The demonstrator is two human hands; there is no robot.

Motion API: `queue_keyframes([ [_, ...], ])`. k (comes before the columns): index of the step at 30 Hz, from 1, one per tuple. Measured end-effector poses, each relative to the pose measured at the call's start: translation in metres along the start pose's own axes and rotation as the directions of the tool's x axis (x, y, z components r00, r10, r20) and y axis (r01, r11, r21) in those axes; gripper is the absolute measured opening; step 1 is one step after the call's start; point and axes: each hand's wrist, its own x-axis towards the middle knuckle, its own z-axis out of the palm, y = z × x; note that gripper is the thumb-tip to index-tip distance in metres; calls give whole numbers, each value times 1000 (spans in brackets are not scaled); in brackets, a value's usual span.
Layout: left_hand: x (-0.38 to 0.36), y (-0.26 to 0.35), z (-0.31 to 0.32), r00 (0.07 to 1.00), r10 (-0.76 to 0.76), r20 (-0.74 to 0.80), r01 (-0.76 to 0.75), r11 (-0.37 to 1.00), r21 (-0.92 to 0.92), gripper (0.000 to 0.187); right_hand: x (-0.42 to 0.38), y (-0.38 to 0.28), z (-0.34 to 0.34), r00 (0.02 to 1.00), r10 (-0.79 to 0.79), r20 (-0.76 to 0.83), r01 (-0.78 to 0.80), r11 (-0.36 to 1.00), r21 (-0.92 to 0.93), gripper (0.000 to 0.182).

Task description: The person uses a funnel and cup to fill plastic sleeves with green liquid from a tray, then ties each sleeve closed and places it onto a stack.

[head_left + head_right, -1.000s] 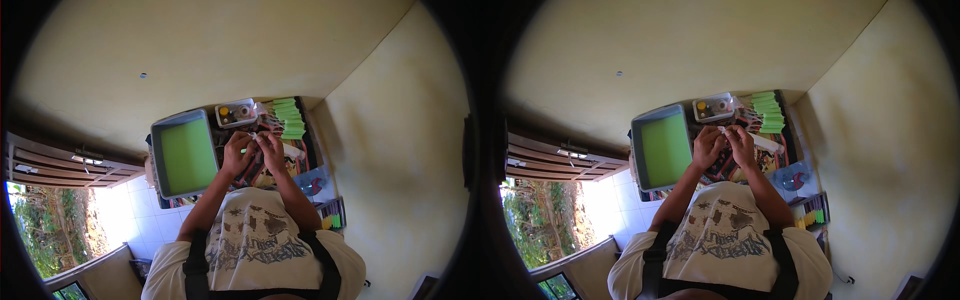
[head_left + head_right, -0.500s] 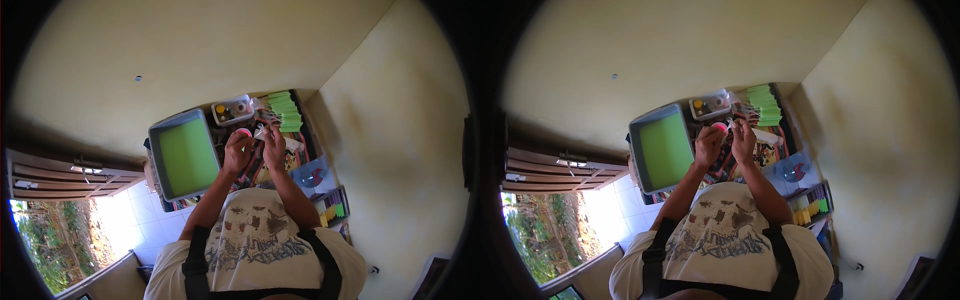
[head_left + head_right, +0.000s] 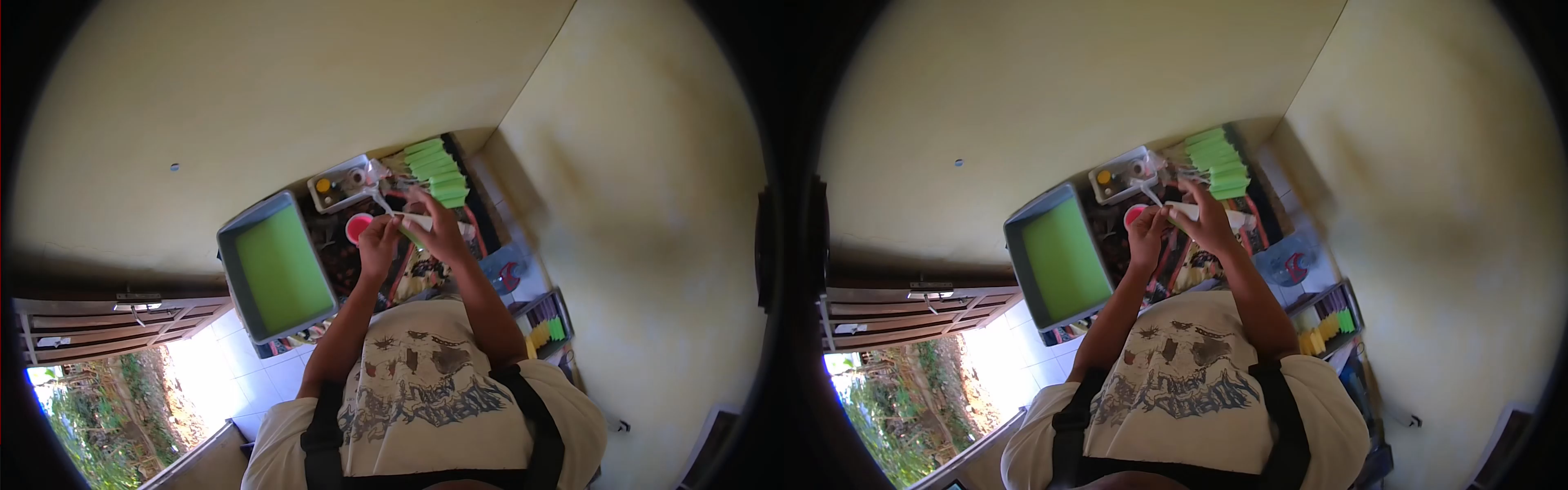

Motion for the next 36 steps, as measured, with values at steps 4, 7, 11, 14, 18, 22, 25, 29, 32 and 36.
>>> queue_keyframes([
  [4, 34, -27, 50, 988, -148, -35, 127, 932, -340, 24, -10, 61, -54, 981, -50, 186, 86, 978, -189, 57],
  [7, 60, -71, 81, 964, -262, -40, 228, 896, -382, 23, 2, 115, -84, 979, 11, 202, 35, 975, -220, 51],
  [11, 89, -131, 105, 895, -436, -92, 342, 806, -483, 20, 33, 189, -109, 971, 15, 239, 77, 926, -371, 40],
  [14, 96, -152, 122, 850, -503, -154, 397, 806, -440, 26, 43, 248, -101, 953, -130, 274, 264, 800, -539, 33],
  [18, 104, -176, 137, 899, -388, -202, 358, 918, -172, 27, 54, 273, -90, 909, -81, 408, 329, 740, -587, 35],
  [22, 97, -174, 144, 919, -303, -253, 376, 867, 327, 29, 51, 288, -88, 913, -82, 400, 305, 788, -535, 40],
  [25, 91, -178, 140, 945, -250, -210, 326, 781, 533, 33, 39, 281, -102, 955, -70, 288, 200, 869, -452, 46],
  [29, 84, -206, 134, 998, 35, -53, 8, 762, 647, 37, 14, 280, -128, 992, -12, 126, 66, 898, -435, 46],
  [32, 71, -189, 135, 998, 58, -6, -40, 751, 659, 37, -2, 262, -139, 999, 9, 52, 12, 920, -393, 44],
  [36, 49, -134, 122, 996, 73, -56, -24, 792, 610, 38, -17, 246, -128, 999, -11, 49, 24, 960, -277, 42],
])
